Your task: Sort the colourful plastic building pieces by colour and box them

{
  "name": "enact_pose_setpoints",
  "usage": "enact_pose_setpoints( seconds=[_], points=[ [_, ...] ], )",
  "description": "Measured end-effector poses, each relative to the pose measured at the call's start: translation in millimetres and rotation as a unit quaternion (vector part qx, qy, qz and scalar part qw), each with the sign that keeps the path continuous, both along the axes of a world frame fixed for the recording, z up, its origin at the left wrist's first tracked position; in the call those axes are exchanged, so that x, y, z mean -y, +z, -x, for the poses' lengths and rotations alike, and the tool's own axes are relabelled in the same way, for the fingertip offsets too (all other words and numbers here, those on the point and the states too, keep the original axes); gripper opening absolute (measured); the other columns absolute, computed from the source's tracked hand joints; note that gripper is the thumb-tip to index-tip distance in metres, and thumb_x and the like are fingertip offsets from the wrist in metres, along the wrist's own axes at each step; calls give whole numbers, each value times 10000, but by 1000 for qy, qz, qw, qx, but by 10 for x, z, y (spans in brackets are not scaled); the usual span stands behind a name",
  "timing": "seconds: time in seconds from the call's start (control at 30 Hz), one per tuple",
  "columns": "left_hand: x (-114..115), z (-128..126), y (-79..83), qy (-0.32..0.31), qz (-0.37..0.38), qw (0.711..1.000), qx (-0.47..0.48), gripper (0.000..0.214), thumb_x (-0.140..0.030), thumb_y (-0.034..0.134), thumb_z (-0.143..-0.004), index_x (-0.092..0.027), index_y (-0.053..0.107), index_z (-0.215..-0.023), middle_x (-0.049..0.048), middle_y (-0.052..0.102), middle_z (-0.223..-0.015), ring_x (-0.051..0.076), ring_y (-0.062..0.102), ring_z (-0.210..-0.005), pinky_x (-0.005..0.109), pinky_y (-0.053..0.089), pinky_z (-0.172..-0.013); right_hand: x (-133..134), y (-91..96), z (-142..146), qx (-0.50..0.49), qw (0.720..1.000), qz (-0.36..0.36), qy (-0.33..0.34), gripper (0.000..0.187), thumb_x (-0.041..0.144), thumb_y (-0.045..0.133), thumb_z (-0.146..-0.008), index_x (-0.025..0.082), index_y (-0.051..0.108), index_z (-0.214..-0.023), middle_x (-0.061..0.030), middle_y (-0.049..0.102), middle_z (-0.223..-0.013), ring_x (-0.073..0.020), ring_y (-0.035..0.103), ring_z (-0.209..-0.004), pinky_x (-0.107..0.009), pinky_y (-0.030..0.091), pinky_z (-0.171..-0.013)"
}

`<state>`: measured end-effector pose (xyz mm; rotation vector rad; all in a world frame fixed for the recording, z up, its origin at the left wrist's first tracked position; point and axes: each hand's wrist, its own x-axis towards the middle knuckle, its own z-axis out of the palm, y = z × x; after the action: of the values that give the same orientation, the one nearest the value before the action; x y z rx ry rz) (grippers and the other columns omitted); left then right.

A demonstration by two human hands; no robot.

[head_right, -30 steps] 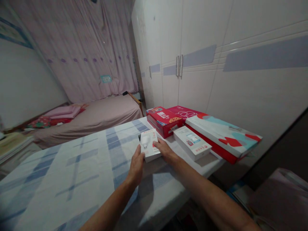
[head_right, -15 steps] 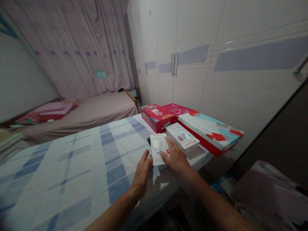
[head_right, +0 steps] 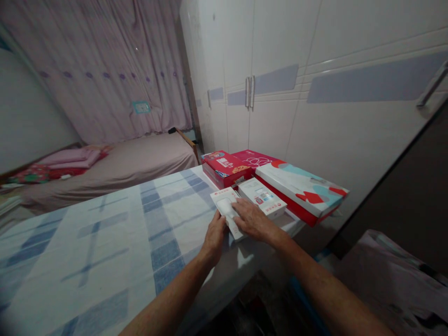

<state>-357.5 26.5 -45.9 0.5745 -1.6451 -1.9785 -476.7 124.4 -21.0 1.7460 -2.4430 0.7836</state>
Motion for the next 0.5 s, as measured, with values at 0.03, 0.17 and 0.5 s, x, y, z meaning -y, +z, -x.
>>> enact_pose_setpoints(
  seconds=[0.03,0.17,0.5],
  points=[
    [-16,26,1,-2,-3,1000,-10,539,-299,474,-844,-207,476,-1376,73,620,-1292,220,556,-1201,330,427,-1016,-14,5,-11,-5,1000,-1,-10,409,326,505,-867,167,605,-1230,-156,557,-1340,-302,469,-1289,-507,362,-1081],
    [-53,83,-3,8,4,1000,-25,592,-255,498,-802,-216,449,-1391,67,618,-1292,217,555,-1197,322,425,-1016,-81,-46,-98,-27,998,0,-58,467,446,539,-872,187,586,-1257,-166,507,-1393,-336,437,-1311,-549,381,-1045],
    [-86,207,12,15,14,1000,4,552,-307,518,-805,-183,492,-1342,96,596,-1320,214,556,-1201,295,436,-996,-194,-60,-188,-74,994,-53,-67,622,436,618,-804,134,529,-1341,-189,437,-1455,-342,356,-1376,-546,325,-1094]
  ],
)
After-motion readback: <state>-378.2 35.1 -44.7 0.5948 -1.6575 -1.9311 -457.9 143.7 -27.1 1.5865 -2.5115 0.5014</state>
